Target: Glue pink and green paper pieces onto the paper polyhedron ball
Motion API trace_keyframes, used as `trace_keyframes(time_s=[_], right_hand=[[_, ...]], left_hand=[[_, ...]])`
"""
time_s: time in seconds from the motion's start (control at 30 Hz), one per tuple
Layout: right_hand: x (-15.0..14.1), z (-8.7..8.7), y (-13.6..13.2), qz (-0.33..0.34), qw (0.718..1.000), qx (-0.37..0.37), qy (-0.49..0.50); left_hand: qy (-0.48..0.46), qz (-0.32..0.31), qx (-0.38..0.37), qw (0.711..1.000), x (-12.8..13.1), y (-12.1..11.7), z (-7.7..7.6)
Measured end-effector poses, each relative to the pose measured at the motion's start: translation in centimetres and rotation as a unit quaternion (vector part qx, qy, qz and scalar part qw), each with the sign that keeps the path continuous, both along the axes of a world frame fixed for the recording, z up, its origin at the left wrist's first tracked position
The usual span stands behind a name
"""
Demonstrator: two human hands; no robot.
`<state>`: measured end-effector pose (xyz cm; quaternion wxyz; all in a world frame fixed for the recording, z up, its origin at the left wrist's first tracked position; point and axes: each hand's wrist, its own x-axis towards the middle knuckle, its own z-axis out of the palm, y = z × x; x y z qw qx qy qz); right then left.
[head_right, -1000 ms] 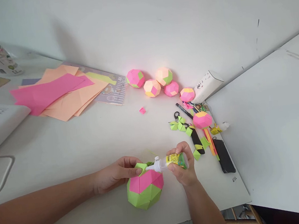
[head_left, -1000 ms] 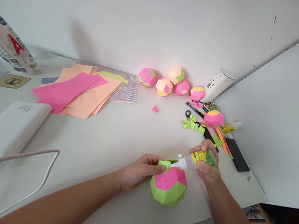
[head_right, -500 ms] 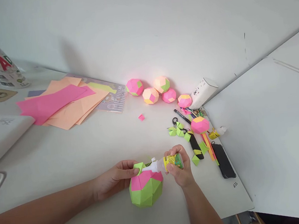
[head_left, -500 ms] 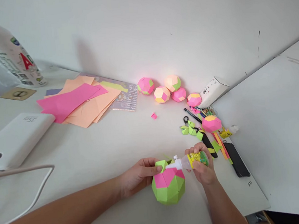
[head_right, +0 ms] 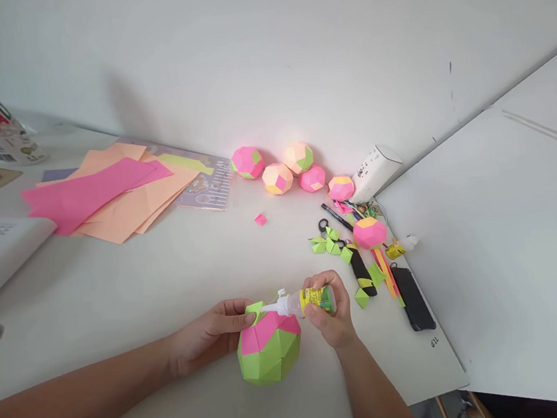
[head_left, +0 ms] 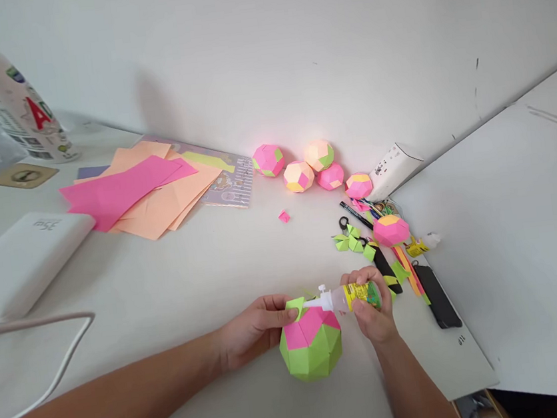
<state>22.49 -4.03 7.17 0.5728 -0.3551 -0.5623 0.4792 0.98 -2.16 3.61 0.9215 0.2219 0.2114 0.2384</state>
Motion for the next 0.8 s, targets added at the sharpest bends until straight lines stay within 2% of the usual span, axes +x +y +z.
trace_keyframes(time_s=[0.17,0.5,0.8], right_hand=[[0.6,-0.1,0.7,-0.038,0.999,-0.014,0.004],[1.6,-0.8,1.4,0.063,0.995,-0.071,0.007],[2.0,-1.4,1.8,0.083,0.993,-0.079,-0.002]], left_hand=[[-0.006,-0.007,0.010,1.000,-0.1,0.1,0.1],[-0.002,-0.003,0.004,1.000,-0.1,0.2,0.1],[0.000,0.002,-0.001,1.000,0.0,0.3,0.3]])
